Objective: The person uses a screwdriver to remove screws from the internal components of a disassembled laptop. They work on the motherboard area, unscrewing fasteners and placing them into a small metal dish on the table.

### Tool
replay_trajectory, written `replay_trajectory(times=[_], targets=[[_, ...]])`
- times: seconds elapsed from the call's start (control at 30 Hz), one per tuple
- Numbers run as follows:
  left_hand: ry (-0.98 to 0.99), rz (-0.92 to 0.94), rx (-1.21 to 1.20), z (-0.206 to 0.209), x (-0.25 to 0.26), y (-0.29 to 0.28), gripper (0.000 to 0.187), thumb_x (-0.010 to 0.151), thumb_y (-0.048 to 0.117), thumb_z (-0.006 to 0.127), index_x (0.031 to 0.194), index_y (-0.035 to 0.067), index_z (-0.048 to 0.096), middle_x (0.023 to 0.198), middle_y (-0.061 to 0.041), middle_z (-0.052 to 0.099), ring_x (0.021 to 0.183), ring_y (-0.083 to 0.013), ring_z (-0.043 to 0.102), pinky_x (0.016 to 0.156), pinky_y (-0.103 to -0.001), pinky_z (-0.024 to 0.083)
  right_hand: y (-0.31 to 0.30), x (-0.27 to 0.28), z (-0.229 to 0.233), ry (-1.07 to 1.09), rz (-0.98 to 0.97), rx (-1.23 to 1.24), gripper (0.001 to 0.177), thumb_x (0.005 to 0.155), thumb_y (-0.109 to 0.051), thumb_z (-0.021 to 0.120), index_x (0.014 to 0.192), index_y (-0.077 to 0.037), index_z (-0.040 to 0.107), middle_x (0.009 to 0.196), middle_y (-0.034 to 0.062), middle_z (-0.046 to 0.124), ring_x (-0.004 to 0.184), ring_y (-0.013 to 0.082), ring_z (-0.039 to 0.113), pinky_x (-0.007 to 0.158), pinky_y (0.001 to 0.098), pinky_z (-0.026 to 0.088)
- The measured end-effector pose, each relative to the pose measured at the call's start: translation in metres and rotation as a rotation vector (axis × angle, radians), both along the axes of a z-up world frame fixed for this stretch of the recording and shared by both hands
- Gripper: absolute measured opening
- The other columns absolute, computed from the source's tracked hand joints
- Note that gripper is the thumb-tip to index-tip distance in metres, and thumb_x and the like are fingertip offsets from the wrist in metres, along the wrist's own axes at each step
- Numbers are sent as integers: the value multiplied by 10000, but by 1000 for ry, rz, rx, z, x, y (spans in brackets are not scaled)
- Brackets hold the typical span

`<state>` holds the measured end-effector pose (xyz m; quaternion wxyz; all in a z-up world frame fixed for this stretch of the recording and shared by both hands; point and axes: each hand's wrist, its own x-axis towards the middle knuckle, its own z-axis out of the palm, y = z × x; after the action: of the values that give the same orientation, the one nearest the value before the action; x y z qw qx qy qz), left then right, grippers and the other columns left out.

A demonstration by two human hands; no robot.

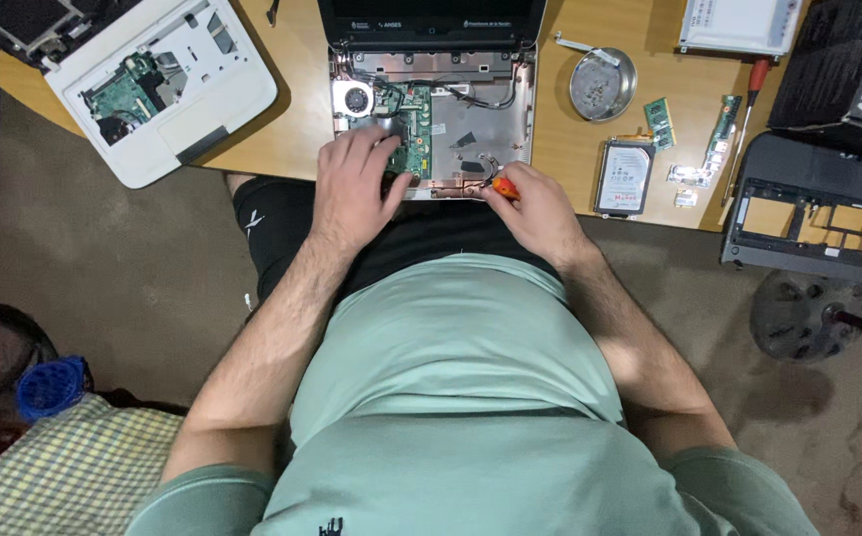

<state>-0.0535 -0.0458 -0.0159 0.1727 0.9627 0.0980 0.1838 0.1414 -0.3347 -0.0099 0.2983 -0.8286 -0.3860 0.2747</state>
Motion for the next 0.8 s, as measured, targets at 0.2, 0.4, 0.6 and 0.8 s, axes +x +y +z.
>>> replay_trajectory(times=[0.2,0.4,0.6,0.8], targets=[[23,-5,56,1,12,-2,580,1139,466,897,1575,110,758,1590,-82,707,1419,-322,660,1146,-529,513,3,0,1,-39,17,-5,267,1184,-333,843,1189,-76,774,1083,201,773,1096,531,817,941,618,663],[51,2,84,8,13,-5,629,1164,523,863,1597,78,760,1650,-83,701,1402,-330,664,1137,-534,514,1,2,-2,-26,7,3,325,1179,-399,852,1164,-86,764,1069,180,744,1090,522,800,931,603,650],[103,48,160,12,20,-13,687,1203,631,785,1588,63,744,1664,-92,674,1367,-335,657,1087,-523,525,-2,2,-9,-24,4,24,310,1172,-377,863,1141,-84,766,1046,169,742,1067,506,806,917,580,650],[60,41,-121,5,22,-2,512,1209,498,821,1507,84,781,1557,-39,692,1320,-295,676,1021,-487,544,-1,2,-10,-17,-2,9,293,1166,-366,862,1144,-89,769,1056,168,750,1071,507,808,916,577,650]])
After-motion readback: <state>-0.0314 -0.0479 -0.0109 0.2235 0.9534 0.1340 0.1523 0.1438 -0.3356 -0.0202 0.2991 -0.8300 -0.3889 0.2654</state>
